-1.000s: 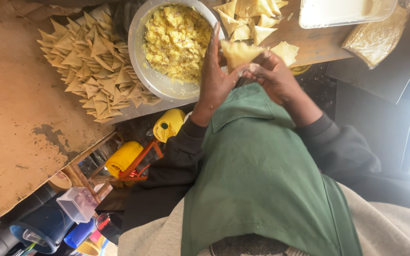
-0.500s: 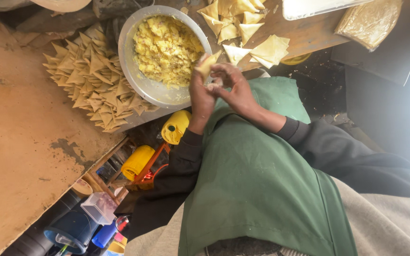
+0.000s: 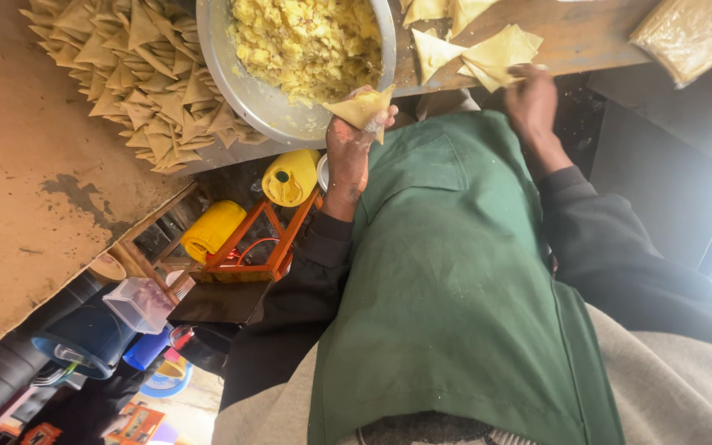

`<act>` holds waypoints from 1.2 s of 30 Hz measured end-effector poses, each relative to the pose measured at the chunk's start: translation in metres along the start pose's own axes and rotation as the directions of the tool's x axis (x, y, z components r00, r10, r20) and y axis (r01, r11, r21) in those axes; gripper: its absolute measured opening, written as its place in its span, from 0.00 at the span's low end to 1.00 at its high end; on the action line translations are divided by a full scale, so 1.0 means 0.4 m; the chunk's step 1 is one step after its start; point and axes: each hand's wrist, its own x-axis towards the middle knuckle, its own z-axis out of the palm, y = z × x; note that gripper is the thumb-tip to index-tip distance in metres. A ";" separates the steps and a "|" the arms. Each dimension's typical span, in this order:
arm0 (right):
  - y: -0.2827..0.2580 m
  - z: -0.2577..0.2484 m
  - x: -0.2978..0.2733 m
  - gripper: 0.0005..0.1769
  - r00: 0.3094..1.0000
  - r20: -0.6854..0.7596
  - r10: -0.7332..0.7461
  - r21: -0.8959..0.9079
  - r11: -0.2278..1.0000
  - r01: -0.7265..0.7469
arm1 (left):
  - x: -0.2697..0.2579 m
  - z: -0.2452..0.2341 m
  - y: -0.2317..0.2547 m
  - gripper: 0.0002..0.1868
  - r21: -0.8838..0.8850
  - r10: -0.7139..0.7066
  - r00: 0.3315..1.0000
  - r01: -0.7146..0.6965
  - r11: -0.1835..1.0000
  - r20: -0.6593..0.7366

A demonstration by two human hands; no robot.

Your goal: The person fills triangular pastry wrappers with a yellow filling, folds them into samosas, and places them on a tray. The person repeats this process continuously, arranging the finished samosas in neat rows.

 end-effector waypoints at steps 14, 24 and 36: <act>0.004 0.240 0.069 0.25 0.966 0.006 -0.259 -0.090 0.962 0.258 | -0.017 -0.032 0.030 0.27 -0.070 -0.005 1.000 0.005 0.998 0.006; -0.064 0.252 0.104 0.13 0.955 0.282 0.093 0.285 0.942 -0.176 | -0.090 -0.133 0.000 0.27 -0.127 0.058 0.984 -0.080 0.989 -0.168; -0.029 0.294 0.109 0.19 0.945 0.181 -0.274 0.105 0.960 0.258 | -0.097 -0.089 -0.046 0.23 -0.024 0.041 0.981 -0.047 0.999 -0.190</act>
